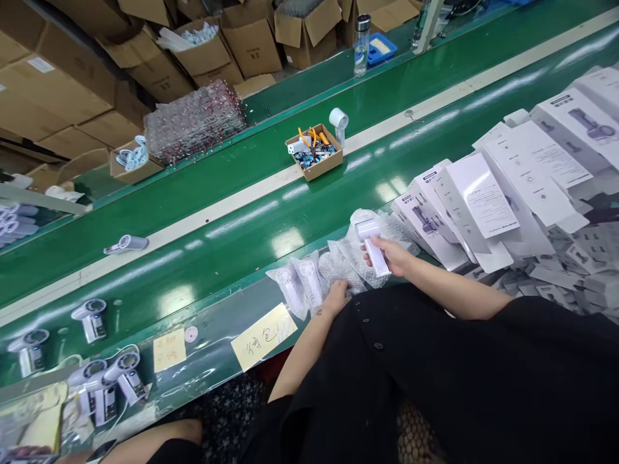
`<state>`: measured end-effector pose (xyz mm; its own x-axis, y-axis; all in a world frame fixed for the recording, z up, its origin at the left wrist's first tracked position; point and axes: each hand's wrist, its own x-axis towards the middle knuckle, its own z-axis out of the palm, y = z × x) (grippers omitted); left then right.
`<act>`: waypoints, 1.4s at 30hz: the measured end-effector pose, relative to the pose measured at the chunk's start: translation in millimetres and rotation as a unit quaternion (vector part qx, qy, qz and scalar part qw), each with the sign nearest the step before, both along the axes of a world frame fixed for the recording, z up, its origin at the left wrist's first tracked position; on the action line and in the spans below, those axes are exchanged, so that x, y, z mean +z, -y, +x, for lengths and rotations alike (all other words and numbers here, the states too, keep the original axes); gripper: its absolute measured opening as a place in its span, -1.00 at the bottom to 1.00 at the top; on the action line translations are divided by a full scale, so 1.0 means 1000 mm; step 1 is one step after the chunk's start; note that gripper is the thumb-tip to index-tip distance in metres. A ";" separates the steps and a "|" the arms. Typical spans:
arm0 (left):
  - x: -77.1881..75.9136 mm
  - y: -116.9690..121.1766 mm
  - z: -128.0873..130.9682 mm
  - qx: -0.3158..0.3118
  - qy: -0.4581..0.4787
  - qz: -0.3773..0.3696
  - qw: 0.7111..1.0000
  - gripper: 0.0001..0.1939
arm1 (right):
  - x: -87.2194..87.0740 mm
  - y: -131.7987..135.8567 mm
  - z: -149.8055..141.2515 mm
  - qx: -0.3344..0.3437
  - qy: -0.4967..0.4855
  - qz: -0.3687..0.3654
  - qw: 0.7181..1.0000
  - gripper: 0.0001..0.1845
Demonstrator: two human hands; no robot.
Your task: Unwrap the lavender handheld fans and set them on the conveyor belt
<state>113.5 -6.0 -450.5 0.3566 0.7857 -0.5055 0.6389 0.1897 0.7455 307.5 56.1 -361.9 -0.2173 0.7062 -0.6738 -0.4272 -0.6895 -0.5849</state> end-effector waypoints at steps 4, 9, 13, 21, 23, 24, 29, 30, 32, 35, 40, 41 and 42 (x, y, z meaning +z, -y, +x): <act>-0.011 0.002 -0.003 -0.020 -0.057 0.029 0.998 -0.77 | 0.020 0.009 0.020 0.013 0.025 -0.006 1.000 -0.87; 0.016 -0.005 -0.011 0.043 -0.088 0.078 0.992 -0.70 | 0.037 0.022 0.032 0.073 -0.028 0.000 0.997 -0.64; 0.058 -0.020 -0.011 0.197 0.049 0.063 0.977 -0.72 | 0.045 0.029 0.029 0.219 -0.080 0.005 0.973 -0.24; 0.097 -0.048 -0.023 0.275 0.236 -0.012 0.932 -0.71 | 0.046 0.021 0.013 0.332 -0.044 0.027 0.942 -0.50; 0.103 -0.045 -0.023 0.335 0.223 0.017 0.915 -0.69 | 0.044 0.021 0.016 0.313 -0.060 0.027 0.947 -0.55; 0.107 -0.041 -0.018 0.368 0.243 0.008 0.897 -0.67 | 0.042 0.021 0.017 0.299 -0.079 0.024 0.951 -0.57; 0.116 -0.017 0.022 0.366 0.477 -0.258 0.756 -0.46 | 0.030 0.026 0.013 0.238 -0.202 -0.003 0.950 -0.63; 0.114 -0.014 0.029 0.358 0.503 -0.280 0.735 -0.46 | 0.027 0.027 0.012 0.242 -0.224 -0.008 0.944 -0.64; 0.106 -0.011 0.034 0.364 0.519 -0.264 0.727 -0.53 | 0.025 0.028 0.012 0.260 -0.258 -0.011 0.931 -0.65; 0.098 -0.014 0.021 0.347 0.439 -0.157 0.814 -0.66 | 0.028 0.030 0.018 0.279 -0.253 0.001 0.926 -0.65; 0.109 -0.022 -0.013 0.283 0.066 0.168 0.942 -0.91 | 0.043 0.030 0.022 0.236 -0.128 0.036 0.963 -0.59; 0.113 -0.023 -0.014 0.283 0.035 0.197 0.938 -0.92 | 0.046 0.031 0.020 0.231 -0.091 0.038 0.968 -0.58; 0.118 -0.024 -0.013 0.280 0.029 0.208 0.937 -0.89 | 0.048 0.032 0.017 0.227 -0.054 0.038 0.972 -0.58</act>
